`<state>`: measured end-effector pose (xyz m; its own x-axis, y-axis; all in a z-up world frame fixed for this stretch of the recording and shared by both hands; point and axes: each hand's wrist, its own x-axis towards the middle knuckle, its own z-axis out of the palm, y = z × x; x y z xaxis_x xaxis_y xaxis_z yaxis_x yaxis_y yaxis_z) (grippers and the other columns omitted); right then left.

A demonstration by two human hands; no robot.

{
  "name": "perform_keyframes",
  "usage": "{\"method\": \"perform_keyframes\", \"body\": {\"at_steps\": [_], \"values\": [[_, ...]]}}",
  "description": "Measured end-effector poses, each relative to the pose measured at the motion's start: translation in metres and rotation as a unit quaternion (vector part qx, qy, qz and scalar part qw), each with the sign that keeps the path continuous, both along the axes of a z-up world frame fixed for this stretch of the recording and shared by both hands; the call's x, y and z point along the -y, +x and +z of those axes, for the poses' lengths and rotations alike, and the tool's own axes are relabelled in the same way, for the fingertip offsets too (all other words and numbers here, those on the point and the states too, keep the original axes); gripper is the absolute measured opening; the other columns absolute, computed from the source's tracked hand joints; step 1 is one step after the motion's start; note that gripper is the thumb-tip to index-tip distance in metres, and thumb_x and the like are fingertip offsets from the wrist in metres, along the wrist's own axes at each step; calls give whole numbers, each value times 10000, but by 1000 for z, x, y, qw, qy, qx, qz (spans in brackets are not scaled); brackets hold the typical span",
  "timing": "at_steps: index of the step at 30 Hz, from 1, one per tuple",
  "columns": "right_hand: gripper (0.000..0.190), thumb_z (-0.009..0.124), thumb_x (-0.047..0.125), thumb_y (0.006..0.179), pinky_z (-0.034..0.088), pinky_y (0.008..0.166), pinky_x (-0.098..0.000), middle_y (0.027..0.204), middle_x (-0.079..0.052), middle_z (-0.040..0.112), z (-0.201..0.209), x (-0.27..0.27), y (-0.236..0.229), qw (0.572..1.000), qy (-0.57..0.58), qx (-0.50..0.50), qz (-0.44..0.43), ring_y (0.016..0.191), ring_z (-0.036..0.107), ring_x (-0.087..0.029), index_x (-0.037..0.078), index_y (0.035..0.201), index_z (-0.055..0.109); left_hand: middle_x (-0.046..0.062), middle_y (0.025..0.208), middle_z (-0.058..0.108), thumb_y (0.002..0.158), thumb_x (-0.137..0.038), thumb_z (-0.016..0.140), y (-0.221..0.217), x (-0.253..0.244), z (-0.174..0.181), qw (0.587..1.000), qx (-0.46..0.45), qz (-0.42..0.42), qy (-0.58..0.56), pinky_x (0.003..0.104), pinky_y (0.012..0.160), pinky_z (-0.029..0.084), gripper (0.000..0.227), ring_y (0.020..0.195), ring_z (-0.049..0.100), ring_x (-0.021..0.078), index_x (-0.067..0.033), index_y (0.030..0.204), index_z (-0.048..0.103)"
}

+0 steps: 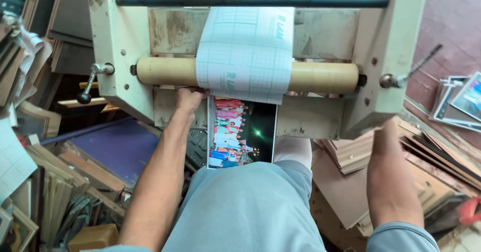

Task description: Apply adhesive and laminate a photo using a manual roller machine.

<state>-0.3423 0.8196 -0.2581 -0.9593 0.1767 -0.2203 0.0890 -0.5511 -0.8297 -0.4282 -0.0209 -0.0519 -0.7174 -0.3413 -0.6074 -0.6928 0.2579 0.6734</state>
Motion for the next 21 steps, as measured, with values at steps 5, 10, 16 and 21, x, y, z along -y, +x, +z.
{"method": "perform_keyframes", "body": {"at_steps": [5,10,16,21], "values": [[306,547,345,1160,493,997,-355,1170,-61,616,101,140,-60,955,270,53,114,1079,576,-227,92,1326,594,82,935,779,738,-40,873,13,14,-18,996,3,-37,84,310,770,537,273,833,693,155,42,976,767],[243,587,277,1071,513,968,-382,1123,-89,658,150,146,-51,808,545,89,205,1070,608,-264,91,1216,647,53,872,762,730,-100,844,20,11,0,994,10,-55,94,295,724,529,237,780,675,126,-27,939,759],[176,638,196,964,538,934,-414,1068,-120,708,174,131,-39,516,796,123,292,1059,647,-309,92,1085,712,84,804,756,770,-286,859,10,11,39,984,69,-162,-1,353,732,517,227,756,681,199,-76,845,814],[142,674,143,892,555,911,-435,1031,-141,742,199,73,0,267,893,147,330,1052,674,-338,93,998,755,89,873,796,760,-365,831,13,7,41,984,91,-152,-30,397,777,564,254,839,774,258,-150,895,819]]}}
